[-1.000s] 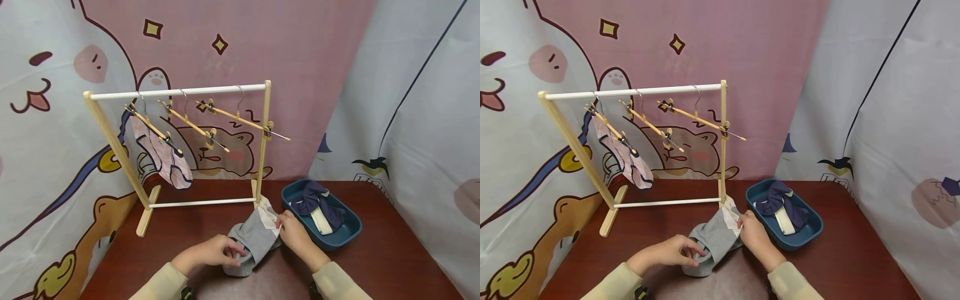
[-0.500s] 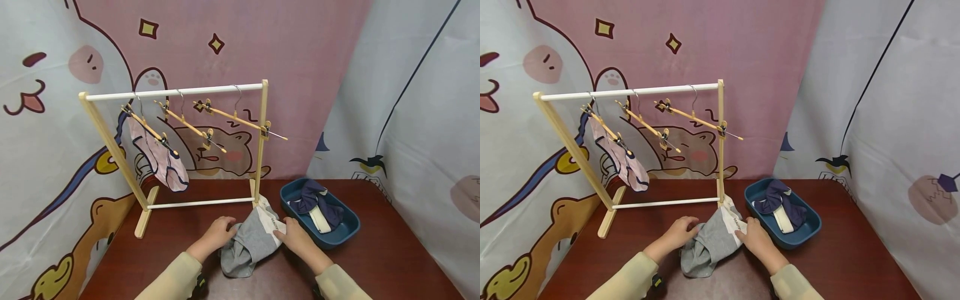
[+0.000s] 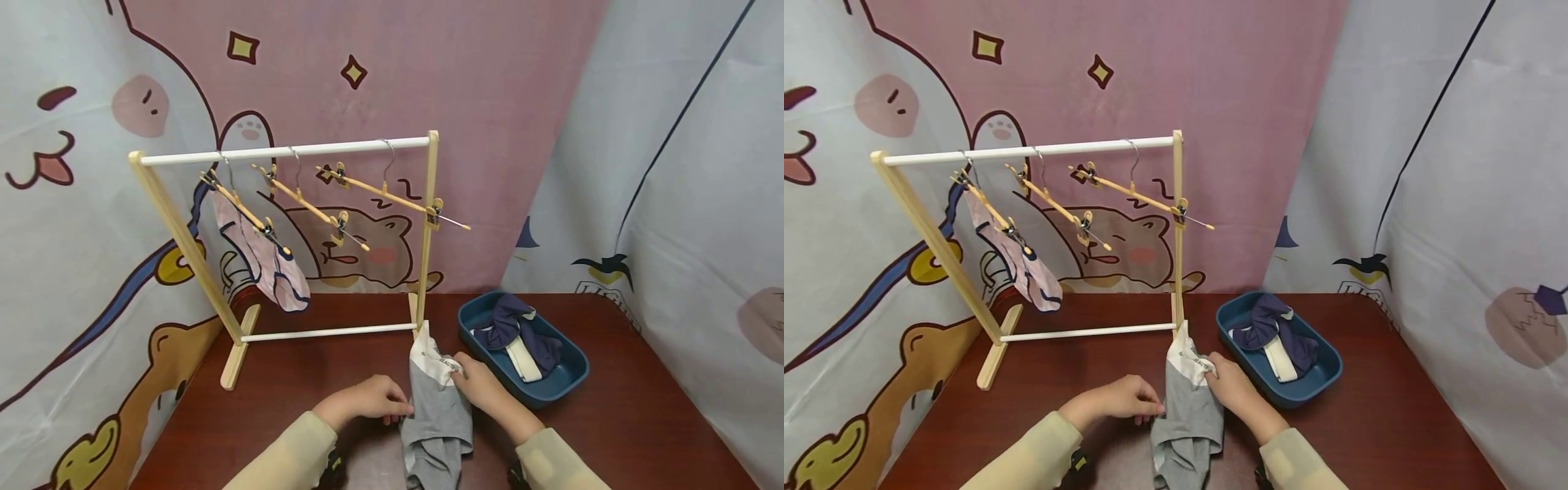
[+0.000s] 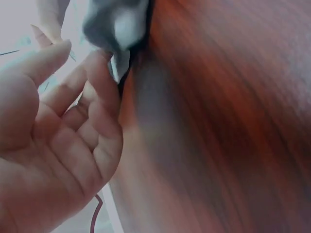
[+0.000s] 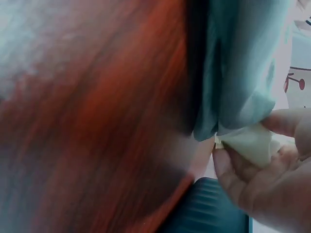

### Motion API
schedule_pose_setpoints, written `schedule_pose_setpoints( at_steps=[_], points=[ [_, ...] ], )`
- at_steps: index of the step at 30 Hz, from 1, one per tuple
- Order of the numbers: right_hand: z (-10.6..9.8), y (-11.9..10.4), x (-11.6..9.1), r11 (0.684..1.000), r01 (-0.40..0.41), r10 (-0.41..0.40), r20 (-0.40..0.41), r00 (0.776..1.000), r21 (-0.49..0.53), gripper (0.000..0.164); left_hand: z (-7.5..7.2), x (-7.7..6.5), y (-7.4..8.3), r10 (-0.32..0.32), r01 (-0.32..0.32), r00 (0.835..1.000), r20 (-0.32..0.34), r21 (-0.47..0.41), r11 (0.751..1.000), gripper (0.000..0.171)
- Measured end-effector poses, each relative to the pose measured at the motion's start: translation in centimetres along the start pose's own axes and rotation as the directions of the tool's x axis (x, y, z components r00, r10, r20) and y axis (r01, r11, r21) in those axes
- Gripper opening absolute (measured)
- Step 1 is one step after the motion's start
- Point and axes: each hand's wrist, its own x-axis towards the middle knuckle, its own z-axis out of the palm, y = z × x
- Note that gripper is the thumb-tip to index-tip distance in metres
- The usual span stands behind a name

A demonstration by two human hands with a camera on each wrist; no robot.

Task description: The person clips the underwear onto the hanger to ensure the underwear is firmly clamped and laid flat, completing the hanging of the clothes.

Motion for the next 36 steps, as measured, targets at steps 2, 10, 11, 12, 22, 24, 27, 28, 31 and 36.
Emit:
schedule_pose_setpoints(
  at_steps=[2, 10, 11, 12, 22, 24, 27, 28, 31, 36],
  points=[
    [-0.2, -0.1, 0.1, 0.997, 0.010, -0.010, -0.006, 1.000, 0.076, 0.013, -0.3, 0.1, 0.2, 0.046, -0.043, 0.998, -0.040, 0.056, 0.997, 0.017],
    [-0.7, -0.8, 0.1, 0.919, 0.247, -0.282, 0.075, 0.956, 0.307, 0.022, -1.4, 1.9, 1.1, 0.257, -0.121, 0.913, -0.317, 0.393, 0.912, 0.050],
    [-0.8, -0.9, 0.1, 0.903, 0.269, -0.318, 0.098, 0.943, 0.336, 0.021, -1.4, 2.1, 1.3, 0.266, -0.123, 0.916, -0.299, 0.422, 0.898, 0.051],
    [-0.9, -1.1, 0.0, 0.886, 0.285, -0.347, 0.116, 0.931, 0.367, 0.021, -1.5, 2.2, 1.4, 0.272, -0.130, 0.922, -0.275, 0.442, 0.887, 0.049],
    [-2.8, -1.3, -0.3, 0.927, 0.246, -0.295, 0.143, 0.945, 0.282, 0.012, -2.5, 0.8, -0.1, 0.296, -0.149, 0.916, -0.270, 0.456, 0.878, 0.014],
    [-3.4, -0.7, -0.5, 0.945, 0.224, -0.262, 0.141, 0.955, 0.239, 0.008, -3.3, -0.1, 0.0, 0.306, -0.161, 0.901, -0.307, 0.418, 0.894, 0.012],
    [-4.4, 0.0, -0.6, 0.951, 0.226, -0.253, 0.108, 0.961, 0.211, 0.007, -4.7, -1.7, 0.6, 0.328, -0.220, 0.883, -0.335, 0.321, 0.921, 0.013],
    [-4.7, 0.1, -0.6, 0.946, 0.245, -0.267, 0.082, 0.960, 0.211, 0.006, -5.1, -2.1, 1.0, 0.331, -0.240, 0.880, -0.340, 0.283, 0.929, 0.015],
    [-5.8, 0.1, -0.6, 0.917, 0.318, -0.328, 0.004, 0.945, 0.241, 0.001, -6.2, -3.4, 2.0, 0.362, -0.281, 0.866, -0.344, 0.263, 0.923, 0.022],
    [-8.5, -0.6, -0.6, 0.858, 0.344, -0.365, -0.018, 0.931, 0.380, 0.015, -7.7, -5.0, 3.2, 0.348, -0.172, 0.878, -0.328, 0.463, 0.870, 0.018]
  ],
)
